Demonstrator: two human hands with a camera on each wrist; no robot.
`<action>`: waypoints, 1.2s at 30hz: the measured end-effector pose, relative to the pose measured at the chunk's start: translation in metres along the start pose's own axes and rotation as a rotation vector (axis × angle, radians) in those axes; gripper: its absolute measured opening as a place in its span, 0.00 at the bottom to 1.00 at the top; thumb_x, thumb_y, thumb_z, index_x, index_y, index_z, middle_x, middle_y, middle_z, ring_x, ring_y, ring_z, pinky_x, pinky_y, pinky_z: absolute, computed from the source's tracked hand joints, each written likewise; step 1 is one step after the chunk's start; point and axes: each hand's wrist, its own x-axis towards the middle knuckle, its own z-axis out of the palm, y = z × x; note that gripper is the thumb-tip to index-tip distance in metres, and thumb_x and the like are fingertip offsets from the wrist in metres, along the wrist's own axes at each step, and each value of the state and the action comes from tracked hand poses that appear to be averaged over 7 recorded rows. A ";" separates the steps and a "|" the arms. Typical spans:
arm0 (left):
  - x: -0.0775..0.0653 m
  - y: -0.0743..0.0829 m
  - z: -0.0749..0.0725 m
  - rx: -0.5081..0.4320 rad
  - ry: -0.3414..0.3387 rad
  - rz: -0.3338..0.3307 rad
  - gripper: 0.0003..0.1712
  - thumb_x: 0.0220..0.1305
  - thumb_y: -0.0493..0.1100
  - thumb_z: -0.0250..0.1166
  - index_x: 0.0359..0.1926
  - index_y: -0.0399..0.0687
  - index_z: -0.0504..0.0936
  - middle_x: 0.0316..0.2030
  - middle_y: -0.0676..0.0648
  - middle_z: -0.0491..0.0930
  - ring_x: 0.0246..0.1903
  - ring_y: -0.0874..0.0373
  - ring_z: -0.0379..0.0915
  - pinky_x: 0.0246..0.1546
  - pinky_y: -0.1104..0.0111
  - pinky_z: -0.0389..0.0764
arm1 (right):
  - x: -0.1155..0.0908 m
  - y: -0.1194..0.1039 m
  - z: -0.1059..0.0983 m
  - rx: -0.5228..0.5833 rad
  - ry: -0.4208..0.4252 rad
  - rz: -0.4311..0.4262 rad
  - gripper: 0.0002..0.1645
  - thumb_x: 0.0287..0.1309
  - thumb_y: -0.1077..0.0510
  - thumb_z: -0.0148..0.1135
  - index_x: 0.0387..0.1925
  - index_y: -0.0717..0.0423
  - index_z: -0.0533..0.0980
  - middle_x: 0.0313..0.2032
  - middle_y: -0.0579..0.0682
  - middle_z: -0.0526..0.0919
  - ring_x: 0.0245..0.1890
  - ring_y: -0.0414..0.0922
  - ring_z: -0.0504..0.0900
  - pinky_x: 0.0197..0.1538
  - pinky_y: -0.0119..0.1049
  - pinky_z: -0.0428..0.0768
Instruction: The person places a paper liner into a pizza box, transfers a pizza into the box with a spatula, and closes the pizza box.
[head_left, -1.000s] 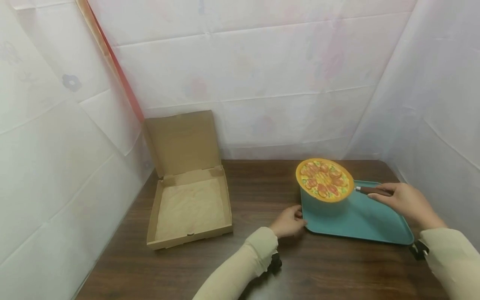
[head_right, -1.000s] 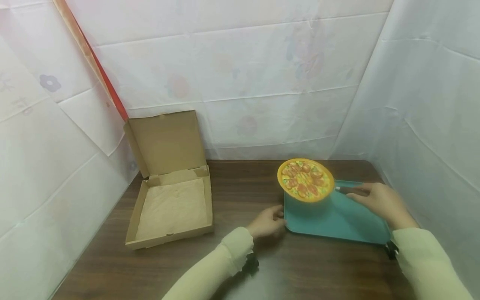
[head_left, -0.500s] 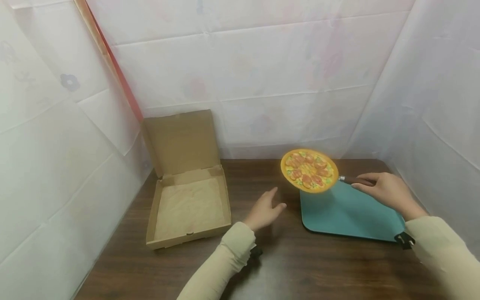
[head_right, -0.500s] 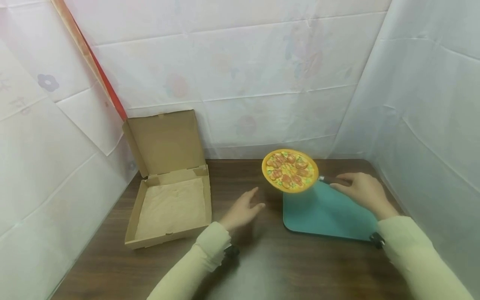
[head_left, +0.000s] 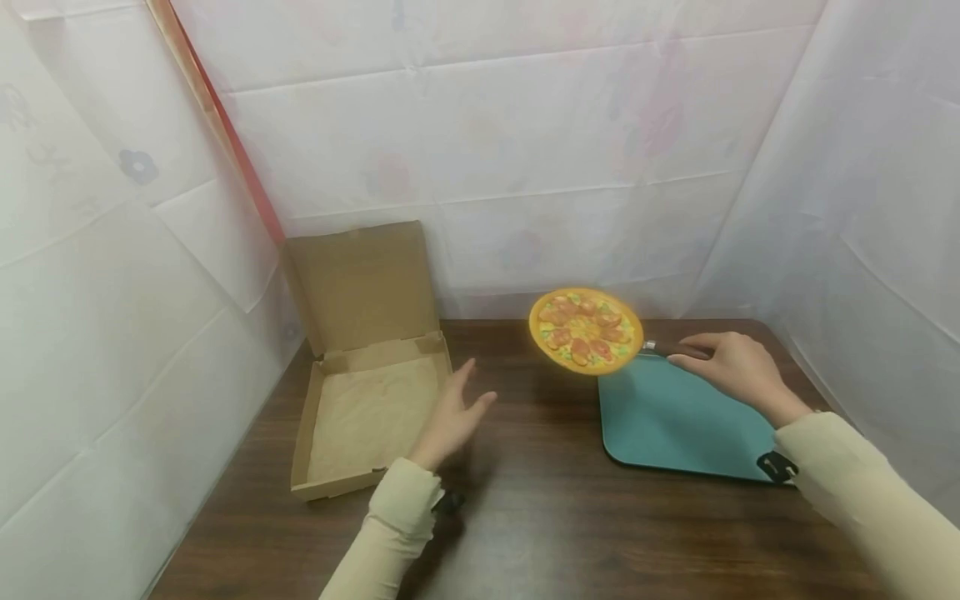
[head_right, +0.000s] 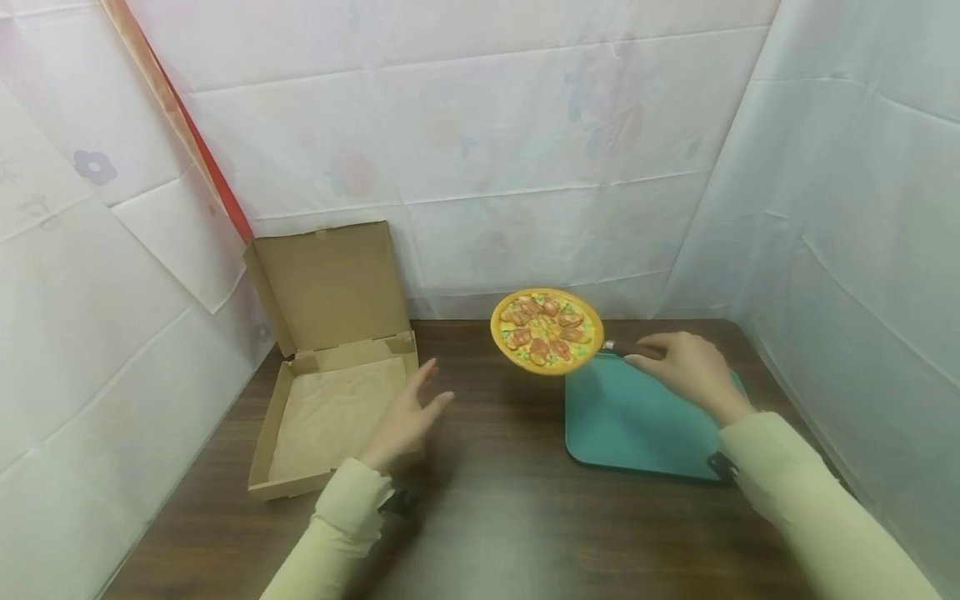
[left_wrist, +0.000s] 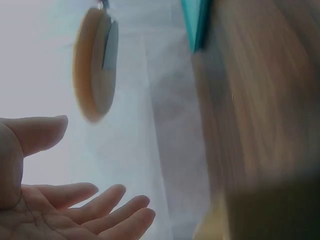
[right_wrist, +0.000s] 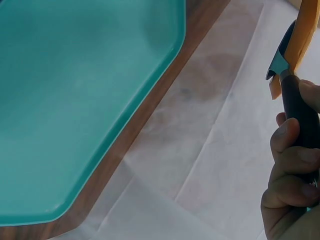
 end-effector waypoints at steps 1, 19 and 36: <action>-0.001 -0.002 -0.004 -0.001 0.011 -0.006 0.41 0.68 0.48 0.62 0.74 0.38 0.55 0.70 0.33 0.63 0.68 0.35 0.61 0.68 0.43 0.65 | 0.000 0.000 0.000 0.002 -0.002 0.002 0.36 0.60 0.35 0.61 0.52 0.62 0.81 0.47 0.64 0.85 0.38 0.57 0.86 0.30 0.42 0.82; -0.002 -0.059 -0.060 -0.067 0.378 -0.096 0.38 0.70 0.41 0.59 0.76 0.44 0.53 0.73 0.38 0.57 0.71 0.38 0.55 0.70 0.45 0.61 | 0.004 0.003 0.002 0.049 -0.032 0.071 0.36 0.59 0.33 0.61 0.56 0.57 0.80 0.50 0.60 0.85 0.27 0.40 0.85 0.33 0.42 0.82; 0.026 -0.116 -0.051 -0.118 0.559 -0.240 0.35 0.72 0.43 0.53 0.74 0.35 0.55 0.72 0.32 0.58 0.70 0.34 0.57 0.68 0.45 0.63 | 0.009 0.003 0.010 0.041 0.025 0.070 0.27 0.59 0.40 0.66 0.53 0.53 0.82 0.48 0.54 0.87 0.41 0.49 0.86 0.43 0.49 0.84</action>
